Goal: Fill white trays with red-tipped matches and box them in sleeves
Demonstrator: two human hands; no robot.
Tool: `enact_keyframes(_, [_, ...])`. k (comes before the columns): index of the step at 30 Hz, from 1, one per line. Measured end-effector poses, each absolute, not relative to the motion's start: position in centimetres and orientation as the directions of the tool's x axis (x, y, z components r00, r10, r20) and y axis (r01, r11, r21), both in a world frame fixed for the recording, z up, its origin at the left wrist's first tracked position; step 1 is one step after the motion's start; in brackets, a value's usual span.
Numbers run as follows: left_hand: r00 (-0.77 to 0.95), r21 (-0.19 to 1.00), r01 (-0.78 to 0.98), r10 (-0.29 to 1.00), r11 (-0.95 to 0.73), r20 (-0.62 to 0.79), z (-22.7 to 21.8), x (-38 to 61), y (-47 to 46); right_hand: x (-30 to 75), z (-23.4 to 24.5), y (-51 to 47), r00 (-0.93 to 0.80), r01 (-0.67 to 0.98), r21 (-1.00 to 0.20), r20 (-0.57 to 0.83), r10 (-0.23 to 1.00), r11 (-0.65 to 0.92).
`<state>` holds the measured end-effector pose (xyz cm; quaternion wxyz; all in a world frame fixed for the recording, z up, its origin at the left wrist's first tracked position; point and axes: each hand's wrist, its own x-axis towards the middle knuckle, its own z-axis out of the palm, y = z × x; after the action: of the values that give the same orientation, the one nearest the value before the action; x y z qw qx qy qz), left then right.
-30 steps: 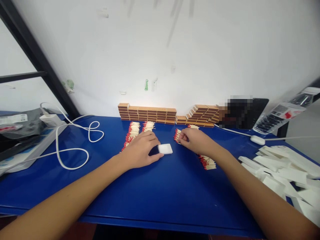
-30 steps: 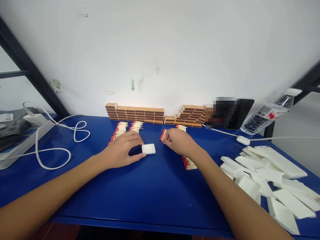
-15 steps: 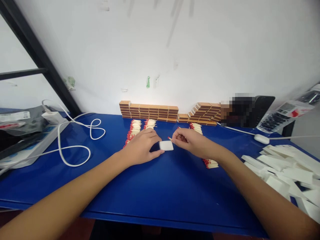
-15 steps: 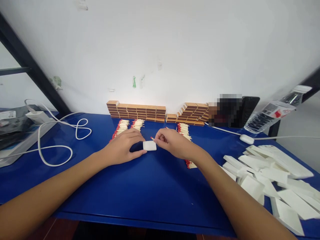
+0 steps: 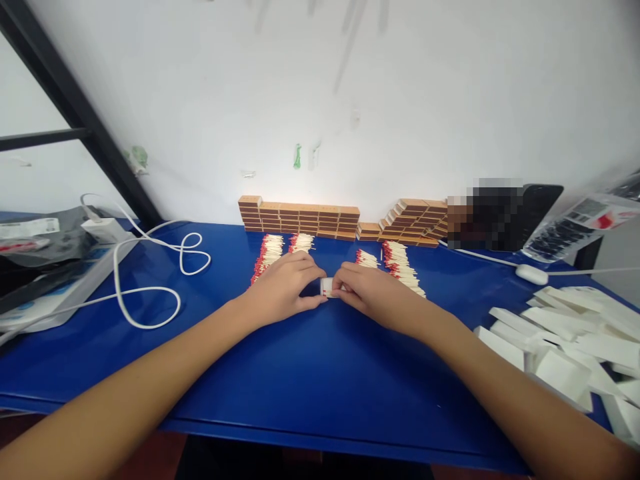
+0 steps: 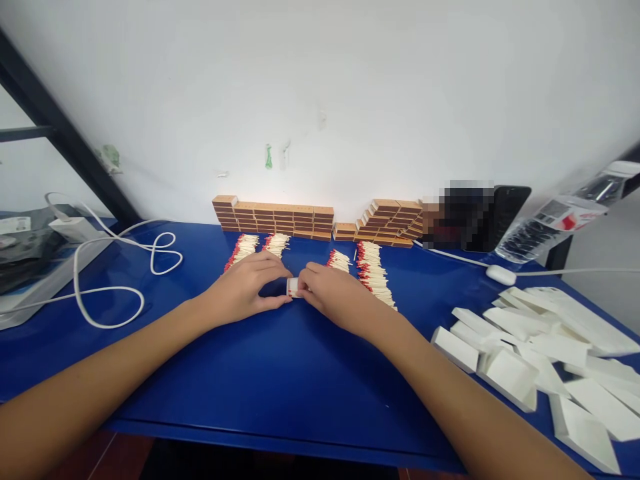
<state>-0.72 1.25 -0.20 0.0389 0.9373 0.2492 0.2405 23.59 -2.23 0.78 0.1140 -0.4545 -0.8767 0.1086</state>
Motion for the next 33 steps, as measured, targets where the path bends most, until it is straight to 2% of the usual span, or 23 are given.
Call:
enact_keyframes(6, [0.770, 0.209, 0.441, 0.488, -0.873, 0.412, 0.1, -0.6, 1.2, 24.5, 2.1, -1.8, -0.541, 0.758, -0.335, 0.154, 0.827, 0.559])
enact_keyframes(10, [0.766, 0.223, 0.449, 0.501, -0.865, 0.402, 0.1, -0.6, 1.2, 26.6, 3.7, -1.1, -0.411, 0.832, -0.308, 0.219, 0.885, 0.462])
enact_keyframes(14, [0.762, 0.222, 0.469, 0.519, -0.855, 0.387, 0.1, -0.7, 1.1, 28.7, 4.0, -0.1, -0.289, 0.927, -0.223, 0.093, 0.953, 0.303])
enact_keyframes(20, [0.758, 0.207, 0.469, 0.511, -0.859, 0.406, 0.1, -0.6, 1.0, 29.1, 3.8, -0.1, -0.270, 0.940, -0.264, -0.184, 0.945, 0.218])
enact_keyframes(33, [0.763, 0.221, 0.465, 0.515, -0.857, 0.389, 0.2, -0.6, 0.9, 30.4, 3.0, 0.0, -0.315, 0.910, -0.356, -0.254, 0.914, 0.214])
